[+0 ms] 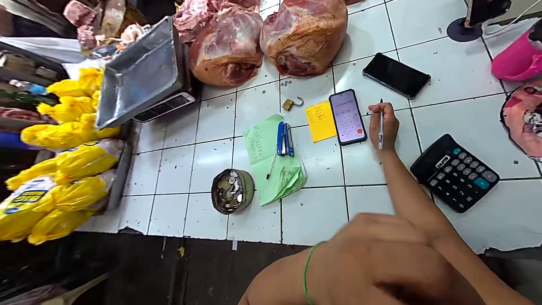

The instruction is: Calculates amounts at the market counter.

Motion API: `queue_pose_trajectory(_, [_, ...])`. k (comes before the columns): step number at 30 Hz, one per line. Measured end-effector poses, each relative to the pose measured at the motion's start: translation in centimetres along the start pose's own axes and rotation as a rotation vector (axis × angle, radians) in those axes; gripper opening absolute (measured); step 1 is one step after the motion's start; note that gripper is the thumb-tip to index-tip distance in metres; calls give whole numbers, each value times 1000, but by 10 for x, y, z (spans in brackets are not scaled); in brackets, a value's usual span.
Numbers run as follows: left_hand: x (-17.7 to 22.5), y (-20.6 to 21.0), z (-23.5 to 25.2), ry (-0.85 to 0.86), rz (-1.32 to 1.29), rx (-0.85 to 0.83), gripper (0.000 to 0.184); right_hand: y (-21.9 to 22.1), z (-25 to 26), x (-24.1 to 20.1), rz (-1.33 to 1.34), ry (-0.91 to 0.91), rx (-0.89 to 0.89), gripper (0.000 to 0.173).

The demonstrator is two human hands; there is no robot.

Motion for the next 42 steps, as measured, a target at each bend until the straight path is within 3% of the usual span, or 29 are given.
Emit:
queue_pose_trajectory(3, [-33, 7, -26, -53, 536, -163, 23, -2, -4, -2, -30, -3, -18, 24])
queue_pose_trajectory(6, [-78, -7, -99, -327, 793, -91, 20, -1, -3, -1, -86, 4, -51, 25])
queue_pose_trajectory(9, [-78, -34, -194, -688, 874, 320, 20, 5, 4, -7, -189, -59, -56, 25])
queue_pose_trajectory(12, [-33, -50, -286, -1189, 892, 970, 33, 10, 6, -12, -210, -4, -81, 28])
queue_pose_trajectory(14, [-1, -54, -319, -1364, 959, 1273, 45, 11, 7, -24, -191, 100, -227, 37])
queue_pose_trajectory(15, [8, -58, -318, -1358, 1039, 1252, 45, 8, 7, -34, -209, 122, -333, 43])
queue_pose_trajectory(17, [11, -67, -288, -1208, 1204, 940, 37, -14, 7, -53, -302, 59, -499, 46])
queue_pose_trajectory(20, [-19, -79, -231, -1010, 1239, 538, 27, -84, 12, -64, -485, -83, -540, 37])
queue_pose_trajectory(23, [-59, -79, -192, -1004, 1165, 329, 26, -155, 13, -24, -620, -64, -558, 38])
queue_pose_trajectory(28, [-119, -80, -170, -1111, 1099, 114, 29, -226, -2, 47, -669, 191, -568, 60])
queue_pose_trajectory(31, [-150, -80, -160, -1172, 1042, -84, 34, -238, -9, 56, -669, 287, -521, 57])
queue_pose_trajectory(34, [-184, -87, -144, -1167, 992, -266, 45, -233, -8, 43, -646, 227, -489, 56])
queue_pose_trajectory(38, [-232, -110, -133, -1126, 1037, -367, 69, -205, 0, 28, -547, 181, -599, 59])
queue_pose_trajectory(42, [-258, -128, -141, -1262, 1079, -449, 70, -173, 12, 35, -519, 236, -713, 58])
Point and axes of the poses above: each hand's wrist, its own z-axis towards the middle knuckle, its own y-axis out of the palm, x = y × z, the point moved 7 cm from there along z, towards the middle knuckle, and after that the axes turned 8 degrees about y, right-handed, at the moved point
